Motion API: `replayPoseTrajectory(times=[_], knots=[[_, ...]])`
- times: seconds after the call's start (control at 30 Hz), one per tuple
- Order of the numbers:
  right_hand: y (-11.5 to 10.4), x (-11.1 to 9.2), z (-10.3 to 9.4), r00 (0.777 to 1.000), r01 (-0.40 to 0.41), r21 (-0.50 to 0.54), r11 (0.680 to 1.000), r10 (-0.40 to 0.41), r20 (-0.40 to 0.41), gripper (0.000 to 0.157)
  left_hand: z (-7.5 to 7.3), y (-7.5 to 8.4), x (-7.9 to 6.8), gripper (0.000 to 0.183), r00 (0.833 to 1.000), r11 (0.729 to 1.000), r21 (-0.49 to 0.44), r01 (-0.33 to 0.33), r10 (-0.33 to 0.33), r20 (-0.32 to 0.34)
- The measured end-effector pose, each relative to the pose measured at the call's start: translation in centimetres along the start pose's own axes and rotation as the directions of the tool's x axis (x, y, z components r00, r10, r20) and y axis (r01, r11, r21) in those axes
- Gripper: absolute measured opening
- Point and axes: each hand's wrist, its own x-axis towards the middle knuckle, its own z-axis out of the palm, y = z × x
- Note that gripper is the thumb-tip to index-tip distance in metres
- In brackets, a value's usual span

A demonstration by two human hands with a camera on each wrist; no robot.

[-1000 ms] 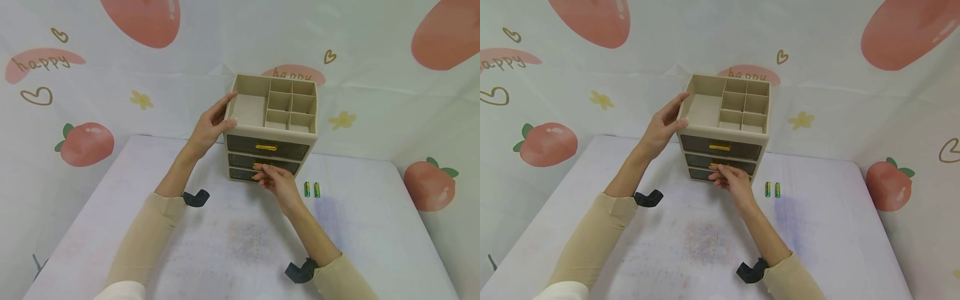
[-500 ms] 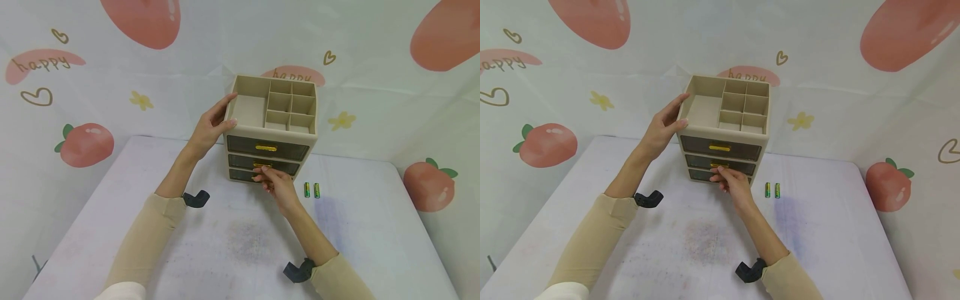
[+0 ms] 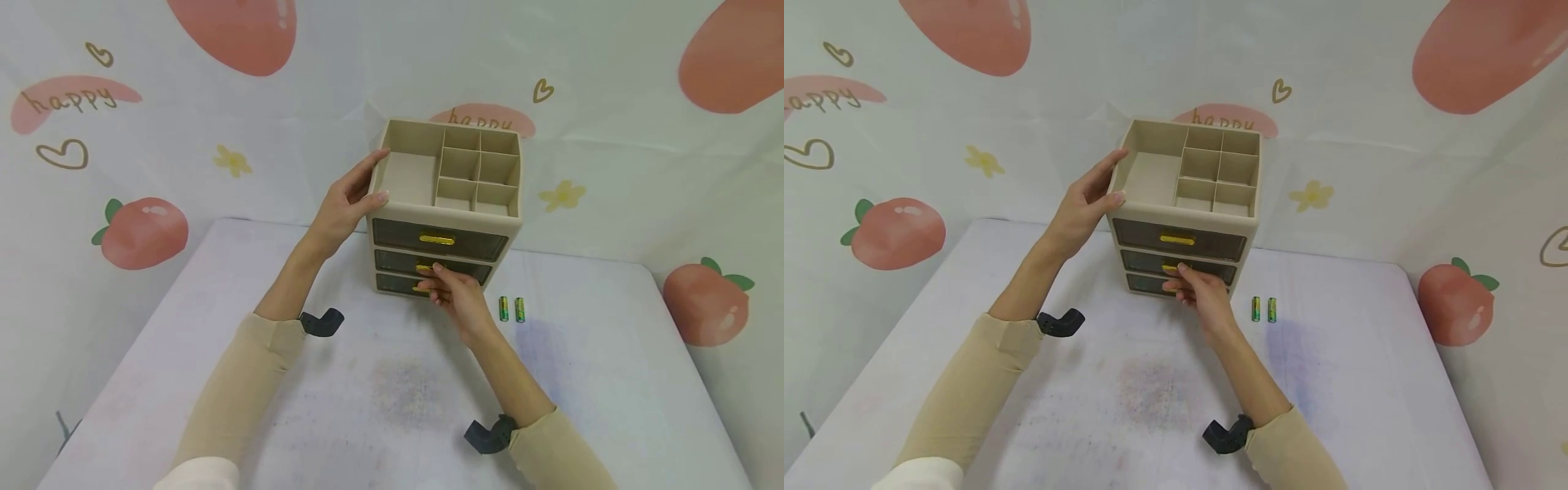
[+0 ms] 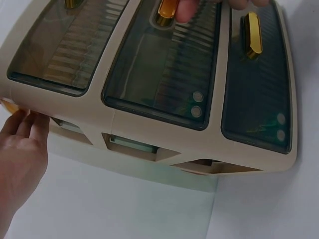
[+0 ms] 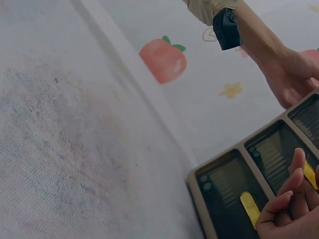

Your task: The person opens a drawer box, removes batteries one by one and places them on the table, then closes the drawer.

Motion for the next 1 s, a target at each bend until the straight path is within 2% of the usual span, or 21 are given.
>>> replayPoseTrajectory(times=[0.63, 1.0], knots=[[0.20, 0.15, 0.16, 0.999, -0.006, 0.029, 1.000, 0.007, -0.043, 0.037, 0.11, -0.02, 0.03, 0.061, 1.000, 1.000, 0.003, 0.012, -0.012, -0.007], [0.24, -0.65, 0.19, 1.000, -0.015, -0.005, 1.000, 0.015, -0.023, 0.044, 0.03, -0.14, 0.04, 0.062, 1.000, 1.000, -0.011, 0.013, -0.013, -0.013]])
